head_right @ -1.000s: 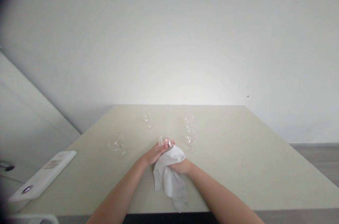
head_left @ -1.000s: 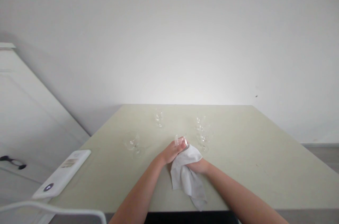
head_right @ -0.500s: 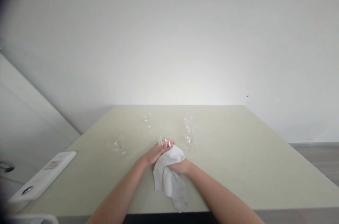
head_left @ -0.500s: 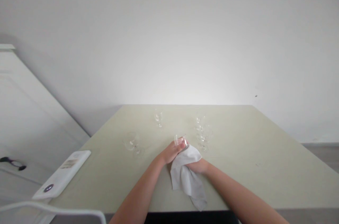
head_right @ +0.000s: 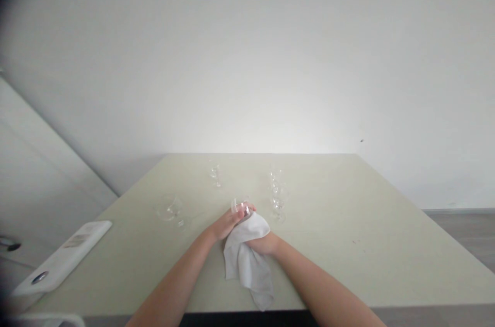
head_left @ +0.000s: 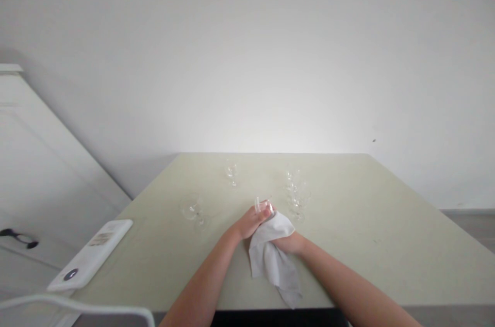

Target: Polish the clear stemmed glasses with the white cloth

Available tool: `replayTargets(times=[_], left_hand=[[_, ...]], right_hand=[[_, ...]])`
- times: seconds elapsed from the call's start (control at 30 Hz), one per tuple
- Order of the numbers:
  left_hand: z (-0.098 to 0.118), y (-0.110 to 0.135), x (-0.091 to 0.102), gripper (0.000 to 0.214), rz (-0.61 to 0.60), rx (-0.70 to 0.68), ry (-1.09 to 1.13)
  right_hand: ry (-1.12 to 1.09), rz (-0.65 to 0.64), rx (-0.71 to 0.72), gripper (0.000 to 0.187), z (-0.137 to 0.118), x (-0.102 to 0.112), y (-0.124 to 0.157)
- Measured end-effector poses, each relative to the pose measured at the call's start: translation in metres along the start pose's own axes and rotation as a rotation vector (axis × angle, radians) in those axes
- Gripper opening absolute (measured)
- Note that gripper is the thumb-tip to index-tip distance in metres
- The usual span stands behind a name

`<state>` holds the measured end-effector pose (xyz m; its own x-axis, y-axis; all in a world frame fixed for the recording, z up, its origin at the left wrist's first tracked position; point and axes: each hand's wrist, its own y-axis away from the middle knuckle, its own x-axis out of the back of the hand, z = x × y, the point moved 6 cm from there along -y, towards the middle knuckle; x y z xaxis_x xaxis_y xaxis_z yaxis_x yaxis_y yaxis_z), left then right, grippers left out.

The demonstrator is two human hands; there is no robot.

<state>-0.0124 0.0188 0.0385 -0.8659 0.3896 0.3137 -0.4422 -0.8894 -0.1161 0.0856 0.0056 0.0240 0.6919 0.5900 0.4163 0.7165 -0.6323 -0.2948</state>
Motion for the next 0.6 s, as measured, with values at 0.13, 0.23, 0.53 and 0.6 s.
replayTargets(times=[0.13,0.23,0.53,0.6], left_hand=[[0.001,0.0,0.0,0.073,0.005,-0.002,-0.012],[0.0,0.0,0.0,0.074,0.004,0.008,-0.016],[-0.001,-0.001,0.002,0.072,0.016,-0.065,-0.003],[0.001,-0.002,0.003,0.072,0.035,-0.112,0.003]], right_hand=[[-0.082,0.001,0.007,0.04,0.002,0.0,-0.002],[-0.148,0.006,-0.006,0.04,0.01,-0.001,-0.002],[-0.224,0.036,0.0,0.031,0.004,-0.001,-0.004],[-0.249,0.049,-0.026,0.028,0.003,-0.001,-0.004]])
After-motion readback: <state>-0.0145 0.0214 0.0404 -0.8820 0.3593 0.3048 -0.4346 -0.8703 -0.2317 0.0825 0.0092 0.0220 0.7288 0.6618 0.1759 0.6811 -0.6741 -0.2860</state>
